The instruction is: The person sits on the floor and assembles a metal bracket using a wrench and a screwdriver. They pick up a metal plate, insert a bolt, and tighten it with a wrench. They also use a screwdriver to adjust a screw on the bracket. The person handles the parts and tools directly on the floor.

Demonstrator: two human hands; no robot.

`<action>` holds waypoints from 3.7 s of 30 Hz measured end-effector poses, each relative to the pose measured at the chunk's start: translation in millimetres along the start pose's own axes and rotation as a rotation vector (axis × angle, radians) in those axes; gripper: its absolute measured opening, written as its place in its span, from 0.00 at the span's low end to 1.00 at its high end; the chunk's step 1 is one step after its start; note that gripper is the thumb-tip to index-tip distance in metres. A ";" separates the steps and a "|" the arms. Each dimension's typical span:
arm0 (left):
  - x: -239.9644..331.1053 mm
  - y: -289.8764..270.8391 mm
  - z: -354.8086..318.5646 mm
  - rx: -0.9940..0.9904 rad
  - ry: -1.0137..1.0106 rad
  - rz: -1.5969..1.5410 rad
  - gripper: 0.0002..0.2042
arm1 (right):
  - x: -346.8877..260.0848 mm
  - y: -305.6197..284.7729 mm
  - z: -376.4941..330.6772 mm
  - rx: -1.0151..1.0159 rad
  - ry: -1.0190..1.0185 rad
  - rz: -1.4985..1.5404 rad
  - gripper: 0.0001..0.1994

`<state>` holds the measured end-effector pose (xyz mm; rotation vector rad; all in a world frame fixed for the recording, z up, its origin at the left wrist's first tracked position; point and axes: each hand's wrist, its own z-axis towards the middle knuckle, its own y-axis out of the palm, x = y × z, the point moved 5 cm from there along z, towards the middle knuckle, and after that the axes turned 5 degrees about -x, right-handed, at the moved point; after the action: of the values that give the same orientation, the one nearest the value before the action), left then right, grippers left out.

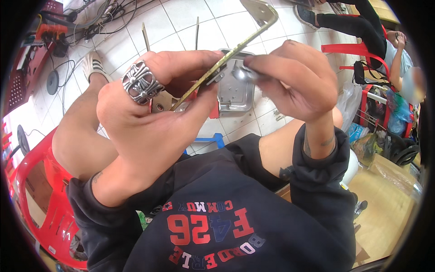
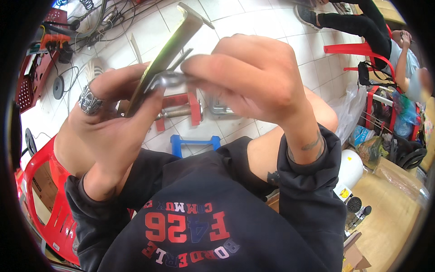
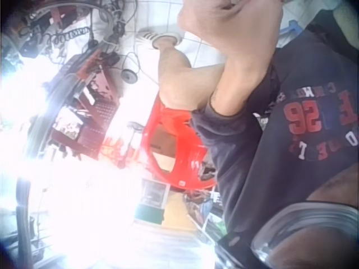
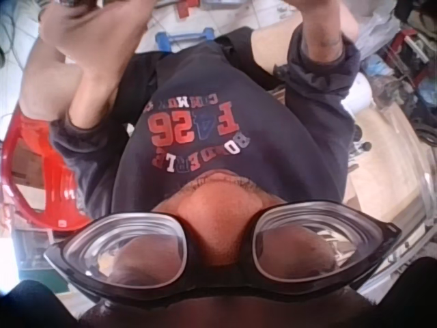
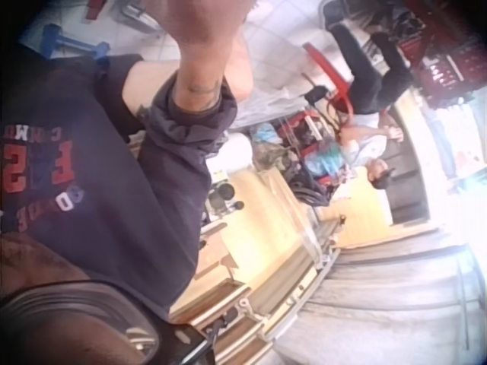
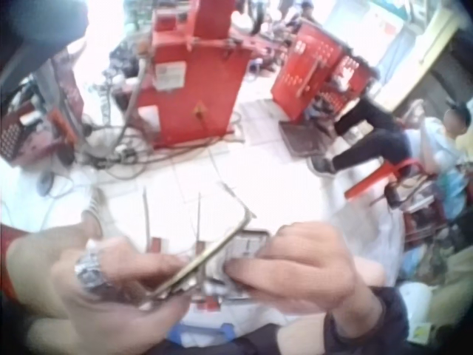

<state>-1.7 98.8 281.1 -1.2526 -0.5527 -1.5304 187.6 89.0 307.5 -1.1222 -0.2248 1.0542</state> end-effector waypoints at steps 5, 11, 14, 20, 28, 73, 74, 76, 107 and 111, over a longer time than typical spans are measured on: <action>3.7 -3.6 -0.9 0.063 -0.114 -0.015 0.20 | -11.5 -11.4 9.5 -0.080 0.035 0.074 0.11; 8.0 -4.7 -0.2 0.064 0.010 0.068 0.25 | -12.0 0.9 8.0 -0.022 -0.030 -0.108 0.16; 12.3 -6.5 0.2 0.004 0.103 0.122 0.25 | -10.9 4.5 3.4 0.037 0.041 -0.130 0.16; 13.4 -6.3 -1.9 0.007 0.142 0.148 0.25 | -10.8 3.3 3.2 0.113 -0.005 -0.155 0.16; 7.0 -1.8 -3.0 -0.013 0.120 0.165 0.23 | -10.2 2.1 2.6 0.084 0.006 -0.223 0.16; -33.3 21.5 -2.1 0.230 -0.240 -0.155 0.18 | 3.3 33.0 -10.9 0.098 0.590 0.371 0.10; -33.3 21.5 -0.5 0.196 -0.283 -0.185 0.18 | 5.1 28.6 -11.0 0.111 0.537 0.322 0.10; -32.9 21.5 2.6 0.128 -0.370 -0.243 0.17 | 6.1 19.0 -11.6 0.136 0.430 0.228 0.10; -49.6 23.3 -4.9 -0.550 -0.618 -0.250 0.29 | 10.4 48.2 -24.0 -0.521 0.797 0.866 0.12; -46.5 10.2 5.6 -0.341 -0.627 -0.346 0.25 | 13.8 45.0 -22.3 -0.371 0.888 1.052 0.12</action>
<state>6.1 119.3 238.5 -2.0077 -0.9785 -1.5383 182.9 87.4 255.7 -2.0180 1.0174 1.2971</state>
